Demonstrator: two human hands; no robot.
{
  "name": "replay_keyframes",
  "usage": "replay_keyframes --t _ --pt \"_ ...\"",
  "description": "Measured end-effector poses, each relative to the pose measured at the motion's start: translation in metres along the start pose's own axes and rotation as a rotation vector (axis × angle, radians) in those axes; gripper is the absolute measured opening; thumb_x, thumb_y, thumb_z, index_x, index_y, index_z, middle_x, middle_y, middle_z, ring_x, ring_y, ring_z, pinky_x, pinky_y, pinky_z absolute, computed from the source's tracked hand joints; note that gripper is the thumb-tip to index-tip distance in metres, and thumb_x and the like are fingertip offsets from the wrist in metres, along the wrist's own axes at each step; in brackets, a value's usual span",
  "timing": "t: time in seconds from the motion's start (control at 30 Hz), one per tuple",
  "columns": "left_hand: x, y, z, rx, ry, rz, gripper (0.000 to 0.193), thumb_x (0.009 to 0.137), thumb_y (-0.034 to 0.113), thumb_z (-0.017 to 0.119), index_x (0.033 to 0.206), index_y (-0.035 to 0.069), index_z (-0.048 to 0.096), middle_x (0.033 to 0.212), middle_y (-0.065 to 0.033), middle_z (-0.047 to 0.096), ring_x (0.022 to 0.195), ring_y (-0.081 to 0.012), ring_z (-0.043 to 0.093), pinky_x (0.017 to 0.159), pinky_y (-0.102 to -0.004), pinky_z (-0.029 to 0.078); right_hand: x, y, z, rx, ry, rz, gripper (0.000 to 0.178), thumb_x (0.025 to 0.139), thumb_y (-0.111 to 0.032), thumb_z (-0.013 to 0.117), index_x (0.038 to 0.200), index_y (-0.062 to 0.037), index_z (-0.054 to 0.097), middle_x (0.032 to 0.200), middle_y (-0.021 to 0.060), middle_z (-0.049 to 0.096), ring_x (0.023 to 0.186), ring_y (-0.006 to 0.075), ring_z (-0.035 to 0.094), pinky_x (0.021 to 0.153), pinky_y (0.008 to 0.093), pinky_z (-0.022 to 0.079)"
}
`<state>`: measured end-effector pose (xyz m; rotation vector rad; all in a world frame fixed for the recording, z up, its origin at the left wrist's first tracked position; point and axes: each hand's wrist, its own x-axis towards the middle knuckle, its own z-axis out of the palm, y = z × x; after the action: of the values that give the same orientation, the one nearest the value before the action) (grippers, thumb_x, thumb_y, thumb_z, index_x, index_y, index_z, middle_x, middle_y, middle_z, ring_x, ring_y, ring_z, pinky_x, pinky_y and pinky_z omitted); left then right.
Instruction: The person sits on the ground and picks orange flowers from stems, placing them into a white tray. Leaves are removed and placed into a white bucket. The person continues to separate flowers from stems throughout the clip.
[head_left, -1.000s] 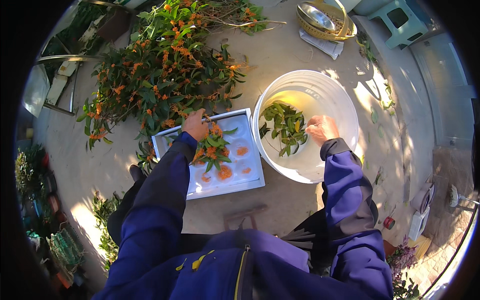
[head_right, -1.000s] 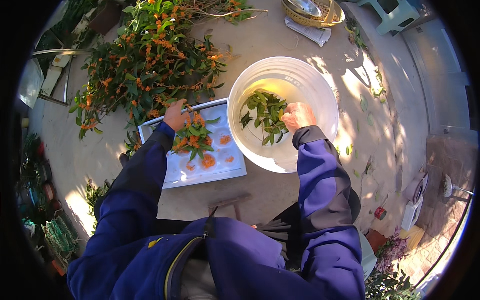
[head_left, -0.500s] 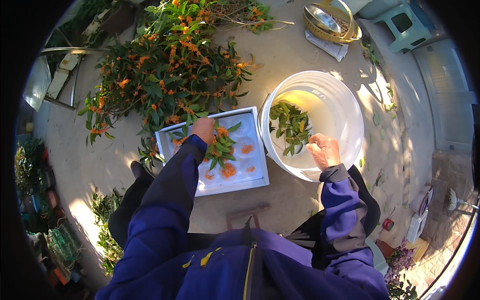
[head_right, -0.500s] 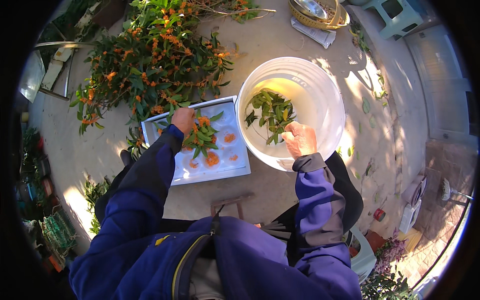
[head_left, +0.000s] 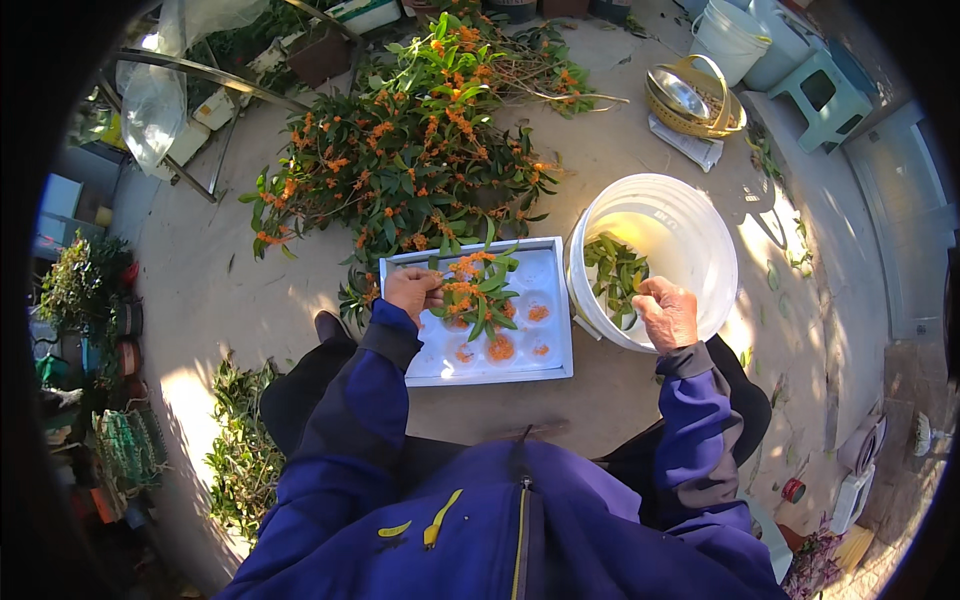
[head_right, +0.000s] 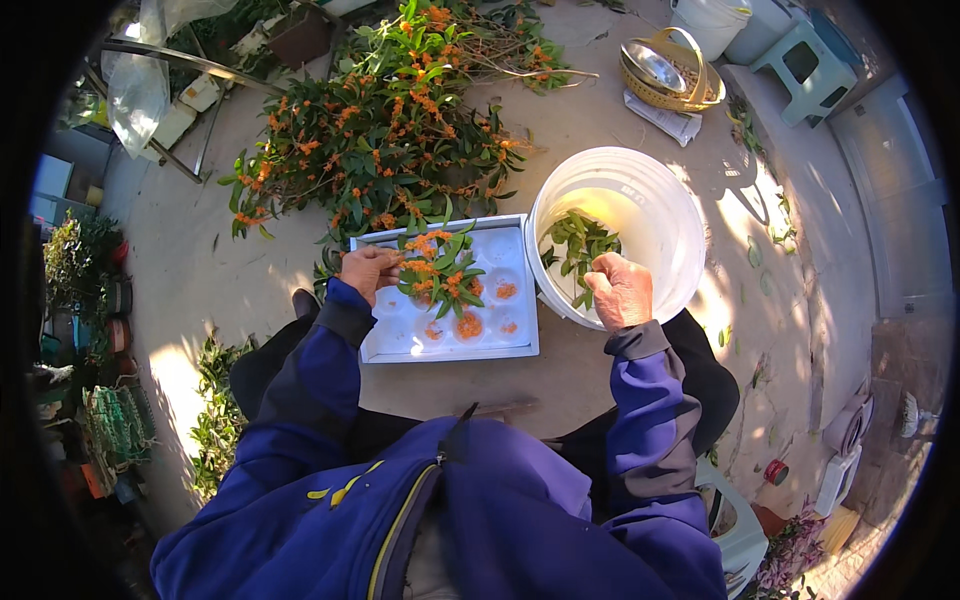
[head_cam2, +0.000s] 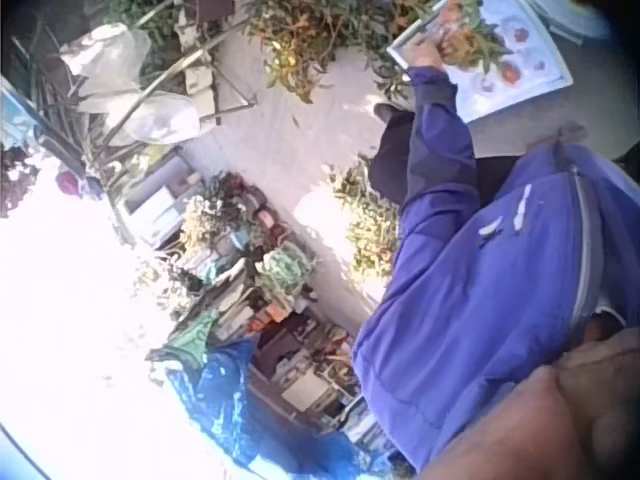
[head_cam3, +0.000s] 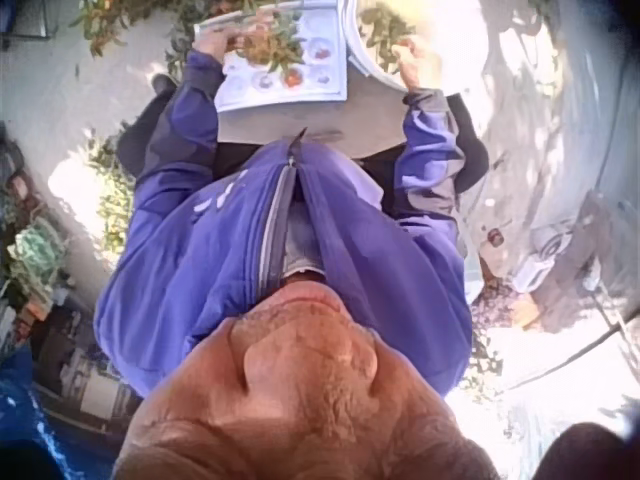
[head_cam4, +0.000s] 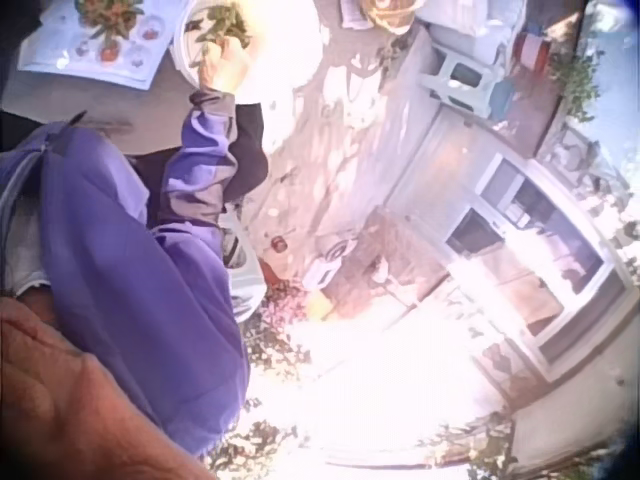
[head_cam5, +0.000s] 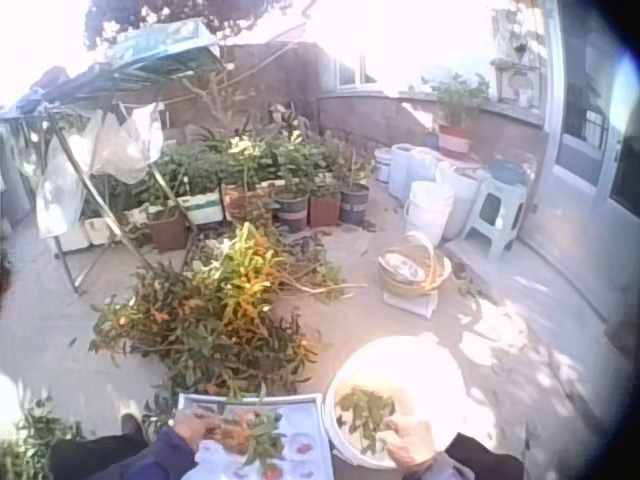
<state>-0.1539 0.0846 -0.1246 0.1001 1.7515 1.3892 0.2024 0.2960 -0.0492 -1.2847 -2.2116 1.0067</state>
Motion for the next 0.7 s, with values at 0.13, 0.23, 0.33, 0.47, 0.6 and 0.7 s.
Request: replay_keyframes --t 0.13,0.23,0.33,0.47,0.6,0.7 --pt "-0.056 0.013 -0.016 -0.444 -0.013 -0.054 0.011 0.091 0.004 0.063 0.1 -0.002 0.062 0.081 -0.0069 0.065 0.067 -0.0156 0.064 0.06 -0.0278 0.058 -0.023 -0.031 0.015 0.025 -0.023 -0.107 0.016 0.075 -0.012 0.066 0.085 0.0004 0.068 0.071 0.018 0.066 0.064 0.028 0.065 0.063 0.0354 0.051" --pt "-0.097 0.011 -0.01 -0.566 -0.053 -0.001 0.009 0.095 0.004 0.058 0.102 0.0 0.059 0.087 -0.0059 0.064 0.078 -0.0161 0.065 0.069 -0.0286 0.06 -0.043 -0.042 0.031 0.357 -0.177 0.082 0.021 0.079 -0.015 0.067 0.09 0.003 0.069 0.071 0.0124 0.067 0.063 0.0182 0.065 0.059 0.0305 0.05" --pt "-0.133 0.011 0.005 -0.68 -0.057 0.023 0.01 0.094 0.002 0.058 0.103 0.0 0.058 0.089 -0.0068 0.064 0.078 -0.0169 0.065 0.07 -0.0295 0.06 -0.06 -0.086 0.046 0.697 -0.313 0.287 0.028 0.086 -0.022 0.066 0.099 0.0023 0.069 0.079 0.0063 0.066 0.063 0.0128 0.064 0.054 0.0249 0.047" --pt "-0.162 0.002 0.018 -0.75 -0.039 0.099 0.011 0.094 0.001 0.056 0.105 -0.001 0.058 0.091 -0.0081 0.064 0.081 -0.018 0.066 0.074 -0.0312 0.061 -0.067 -0.13 0.06 0.813 -0.429 0.257 0.029 0.089 -0.023 0.065 0.105 0.0008 0.066 0.084 0.005 0.066 0.064 0.013 0.064 0.053 0.0242 0.047" --pt "-0.183 -0.002 0.026 -0.801 -0.055 0.163 0.011 0.095 0.0 0.055 0.105 0.001 0.059 0.092 -0.009 0.066 0.083 -0.0191 0.068 0.078 -0.0333 0.061 -0.077 -0.157 0.071 0.903 -0.555 0.318 0.023 0.089 -0.02 0.065 0.093 0.0022 0.067 0.072 0.0045 0.063 0.06 0.0112 0.062 0.049 0.0235 0.047" --pt "-0.191 -0.003 0.024 -0.864 -0.113 0.14 0.014 0.095 0.0 0.055 0.108 0.001 0.058 0.096 -0.0093 0.066 0.082 -0.0202 0.068 0.078 -0.0343 0.061 -0.083 -0.173 0.071 1.076 -0.491 0.33 0.015 0.091 -0.013 0.063 0.089 0.0012 0.067 0.068 0.0037 0.061 0.054 0.0099 0.058 0.046 0.0232 0.046"
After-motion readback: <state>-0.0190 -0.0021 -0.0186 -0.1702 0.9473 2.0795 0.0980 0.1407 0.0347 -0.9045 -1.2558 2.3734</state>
